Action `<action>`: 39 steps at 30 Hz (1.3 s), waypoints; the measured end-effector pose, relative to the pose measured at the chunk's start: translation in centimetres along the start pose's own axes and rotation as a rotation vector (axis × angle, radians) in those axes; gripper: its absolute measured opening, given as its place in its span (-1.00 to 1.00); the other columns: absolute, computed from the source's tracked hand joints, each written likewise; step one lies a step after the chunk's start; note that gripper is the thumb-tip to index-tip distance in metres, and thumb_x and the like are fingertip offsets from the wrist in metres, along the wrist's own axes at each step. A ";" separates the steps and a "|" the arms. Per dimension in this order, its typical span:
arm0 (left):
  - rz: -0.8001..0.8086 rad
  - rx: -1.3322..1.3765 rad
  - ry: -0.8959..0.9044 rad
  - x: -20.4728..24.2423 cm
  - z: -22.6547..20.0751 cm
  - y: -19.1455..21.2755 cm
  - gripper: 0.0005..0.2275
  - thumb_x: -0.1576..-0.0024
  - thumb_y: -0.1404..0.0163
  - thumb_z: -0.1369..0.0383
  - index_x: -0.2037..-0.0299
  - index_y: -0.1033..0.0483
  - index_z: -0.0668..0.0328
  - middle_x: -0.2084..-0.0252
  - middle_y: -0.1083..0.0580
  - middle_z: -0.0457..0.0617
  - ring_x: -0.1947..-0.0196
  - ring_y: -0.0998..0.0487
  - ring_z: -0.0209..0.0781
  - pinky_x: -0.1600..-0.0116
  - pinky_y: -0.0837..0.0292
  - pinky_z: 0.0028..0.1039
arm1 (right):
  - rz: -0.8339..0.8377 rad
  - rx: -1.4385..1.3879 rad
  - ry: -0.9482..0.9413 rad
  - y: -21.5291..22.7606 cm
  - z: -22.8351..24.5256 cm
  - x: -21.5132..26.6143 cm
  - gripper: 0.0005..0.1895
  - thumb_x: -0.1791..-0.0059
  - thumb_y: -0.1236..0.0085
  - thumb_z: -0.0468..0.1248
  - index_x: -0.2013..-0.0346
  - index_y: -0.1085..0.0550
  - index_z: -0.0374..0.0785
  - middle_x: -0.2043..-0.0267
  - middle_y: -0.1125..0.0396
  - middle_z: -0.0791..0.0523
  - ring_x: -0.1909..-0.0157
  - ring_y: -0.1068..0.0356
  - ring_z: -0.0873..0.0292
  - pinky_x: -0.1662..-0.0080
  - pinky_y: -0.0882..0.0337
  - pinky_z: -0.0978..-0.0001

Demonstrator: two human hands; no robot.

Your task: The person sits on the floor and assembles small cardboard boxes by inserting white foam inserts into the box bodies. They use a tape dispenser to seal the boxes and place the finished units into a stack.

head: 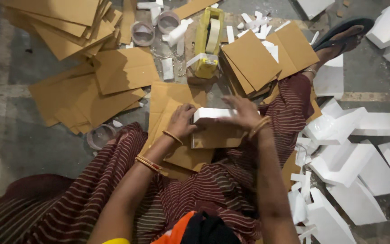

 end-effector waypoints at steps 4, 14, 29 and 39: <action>-0.019 0.016 -0.084 0.1 -0.7 0.8 -0.51 0.17 -0.27 0.33 -0.03 -0.53 0.16 -0.09 -0.43 0.05 -0.12 -0.39 0.15 -0.22 -0.33 -0.18 | -0.020 0.286 -0.045 -0.5 -4.9 2.8 -0.21 0.24 -0.39 0.07 -0.24 -0.39 0.02 -0.24 -0.35 0.08 -0.25 -0.31 -0.01 -0.21 -0.32 0.03; -0.149 0.189 0.129 0.5 -1.0 6.5 -0.54 -0.10 -0.14 0.10 -0.11 -0.49 0.22 -0.03 -0.41 0.14 -0.03 -0.47 0.06 -0.11 -0.47 -0.23 | -0.660 -0.753 -0.373 -0.6 -9.9 7.1 -0.51 -0.04 -0.33 -0.10 -0.11 -0.46 -0.38 0.11 -0.43 -0.05 0.17 -0.38 0.06 0.15 -0.36 0.21; -0.218 -0.047 -0.038 1.3 1.2 4.0 -0.59 0.00 -0.22 0.21 -0.03 -0.53 0.17 -0.12 -0.41 0.13 -0.19 -0.37 0.18 -0.29 -0.25 -0.09 | -0.417 -0.894 0.005 -7.6 9.9 2.4 -0.35 -0.03 -0.24 0.00 -0.27 -0.27 -0.28 -0.24 -0.30 0.01 -0.22 -0.33 0.13 -0.15 -0.38 0.32; -0.312 -0.135 0.154 2.3 5.0 4.7 -0.44 -0.04 -0.26 0.19 -0.19 -0.36 0.26 -0.11 -0.37 0.23 -0.18 -0.33 0.24 -0.28 -0.24 -0.06 | -0.487 -0.711 -0.087 -8.3 7.1 1.1 -0.27 -0.04 -0.18 -0.01 -0.41 -0.18 -0.23 -0.40 -0.21 -0.07 -0.38 -0.27 -0.02 -0.27 -0.39 0.14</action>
Point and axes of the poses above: each hand's wrist, its own x-axis away from the middle knuckle, its own y-axis out of the back of the hand, z = x × y, the point moved 1 cm from there along -x, towards the middle knuckle
